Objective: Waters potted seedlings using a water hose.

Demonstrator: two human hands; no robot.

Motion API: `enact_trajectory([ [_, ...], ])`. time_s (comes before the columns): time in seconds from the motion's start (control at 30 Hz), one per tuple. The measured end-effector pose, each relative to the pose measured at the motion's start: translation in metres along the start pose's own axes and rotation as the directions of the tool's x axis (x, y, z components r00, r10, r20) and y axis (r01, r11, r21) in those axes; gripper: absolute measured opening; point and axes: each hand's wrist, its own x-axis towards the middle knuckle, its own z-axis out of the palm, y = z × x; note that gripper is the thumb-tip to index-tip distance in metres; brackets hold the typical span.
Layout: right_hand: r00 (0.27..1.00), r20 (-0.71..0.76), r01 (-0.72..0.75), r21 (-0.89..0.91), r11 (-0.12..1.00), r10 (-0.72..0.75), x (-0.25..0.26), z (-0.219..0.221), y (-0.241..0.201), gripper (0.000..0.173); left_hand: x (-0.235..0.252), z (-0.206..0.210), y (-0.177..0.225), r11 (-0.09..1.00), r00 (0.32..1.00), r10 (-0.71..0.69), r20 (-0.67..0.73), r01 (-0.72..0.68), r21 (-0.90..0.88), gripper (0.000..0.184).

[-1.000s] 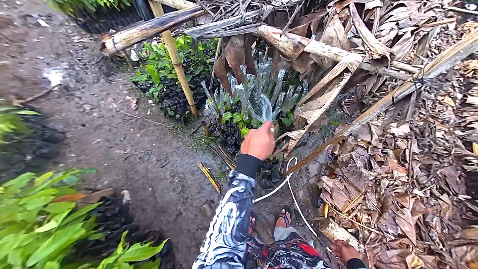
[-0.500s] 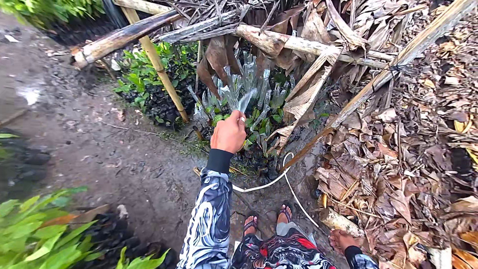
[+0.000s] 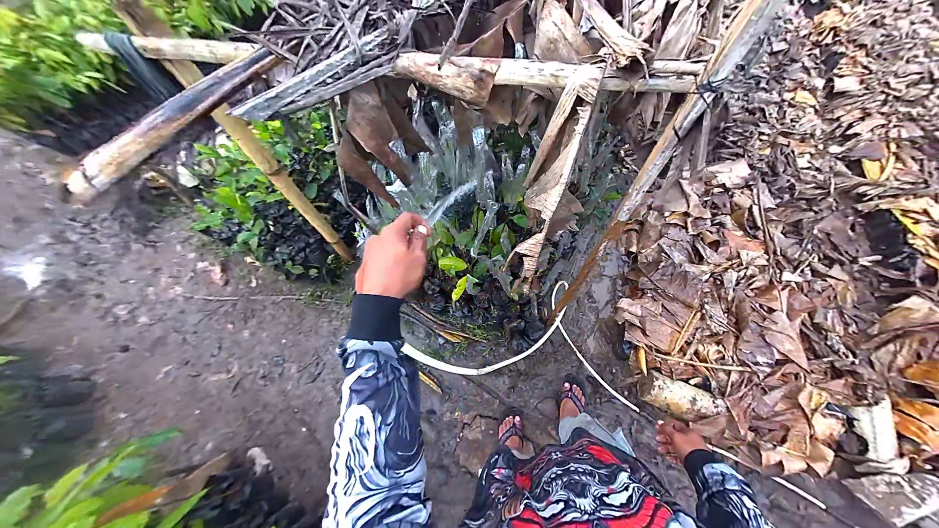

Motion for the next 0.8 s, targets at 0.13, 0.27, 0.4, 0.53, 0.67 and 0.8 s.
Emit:
enact_trajectory([
  [0.13, 1.000, 0.017, -0.012, 0.030, 0.999, 0.011, 0.004, 0.002, 0.014, 0.037, 0.006, -0.006, 0.002, 0.999, 0.999, 0.021, 0.035, -0.022, 0.024, 0.030],
  [0.27, 0.999, 0.024, -0.036, 0.045, 0.998, 0.035, 0.000, 0.005, 0.024, 0.039, 0.007, -0.010, 0.006, 0.998, 0.999, 0.035, 0.003, -0.035, 0.042, 0.029],
  [0.4, 0.998, 0.035, -0.054, 0.061, 0.997, 0.052, -0.001, 0.007, 0.035, 0.039, 0.007, -0.010, 0.010, 0.996, 0.999, 0.028, 0.020, -0.029, 0.080, 0.029],
  [0.53, 0.997, 0.036, -0.063, 0.053, 0.997, 0.061, -0.006, 0.007, 0.038, 0.037, 0.005, -0.012, 0.009, 0.997, 1.000, 0.017, 0.003, -0.017, 0.079, 0.028],
  [0.67, 0.996, 0.040, -0.076, 0.063, 0.995, 0.074, -0.007, 0.009, 0.036, 0.037, 0.005, -0.012, 0.005, 0.997, 0.999, 0.033, -0.004, -0.032, 0.075, 0.029],
  [0.8, 0.997, 0.053, -0.065, 0.073, 0.995, 0.061, -0.004, 0.012, 0.039, 0.036, 0.003, -0.009, 0.007, 0.993, 0.999, 0.040, 0.036, -0.044, 0.105, 0.029],
])
